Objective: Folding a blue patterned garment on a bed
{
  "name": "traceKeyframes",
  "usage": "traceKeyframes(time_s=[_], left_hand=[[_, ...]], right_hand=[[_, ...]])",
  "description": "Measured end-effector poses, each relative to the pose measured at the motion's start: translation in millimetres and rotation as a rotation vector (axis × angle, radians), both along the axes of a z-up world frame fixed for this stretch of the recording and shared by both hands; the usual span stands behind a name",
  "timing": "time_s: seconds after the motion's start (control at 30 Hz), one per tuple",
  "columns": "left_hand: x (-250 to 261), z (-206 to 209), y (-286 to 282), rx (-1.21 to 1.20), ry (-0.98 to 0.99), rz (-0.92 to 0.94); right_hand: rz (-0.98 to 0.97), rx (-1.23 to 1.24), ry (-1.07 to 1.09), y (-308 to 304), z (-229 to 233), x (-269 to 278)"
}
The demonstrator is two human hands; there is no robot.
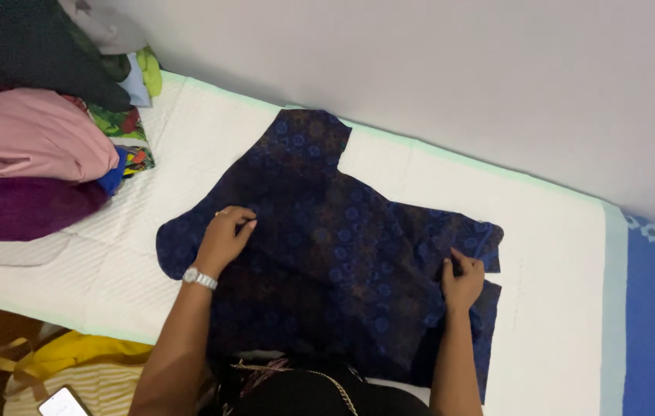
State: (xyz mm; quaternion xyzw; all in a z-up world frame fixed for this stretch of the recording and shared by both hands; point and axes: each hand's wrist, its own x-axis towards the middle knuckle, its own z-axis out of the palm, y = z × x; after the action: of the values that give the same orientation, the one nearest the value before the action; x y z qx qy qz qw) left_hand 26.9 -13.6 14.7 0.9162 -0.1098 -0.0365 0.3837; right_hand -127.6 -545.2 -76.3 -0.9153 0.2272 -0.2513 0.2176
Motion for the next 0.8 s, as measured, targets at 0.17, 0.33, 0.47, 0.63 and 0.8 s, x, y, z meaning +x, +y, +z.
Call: traceKeyframes(time_s=[0.17,0.33,0.47,0.63,0.8], left_hand=[[50,-22,-8,-0.097,-0.052,0.042],[84,-72,-9,-0.259,-0.232,0.193],[85,-81,-14,-0.677,-0.04,0.48],[87,-67,-13,-0.683,-0.028,0.492],[161,-138,6,-0.024,0.147,0.483]], right_hand=[[-0.062,-0.096,-0.053,10,-5,3],[-0.103,-0.162,-0.105,21,1,4],[-0.111,-0.169,-0.136,25,7,4],[-0.116,-0.2,-0.15,25,8,5],[-0.101,-0.222,-0.181,28,15,5]])
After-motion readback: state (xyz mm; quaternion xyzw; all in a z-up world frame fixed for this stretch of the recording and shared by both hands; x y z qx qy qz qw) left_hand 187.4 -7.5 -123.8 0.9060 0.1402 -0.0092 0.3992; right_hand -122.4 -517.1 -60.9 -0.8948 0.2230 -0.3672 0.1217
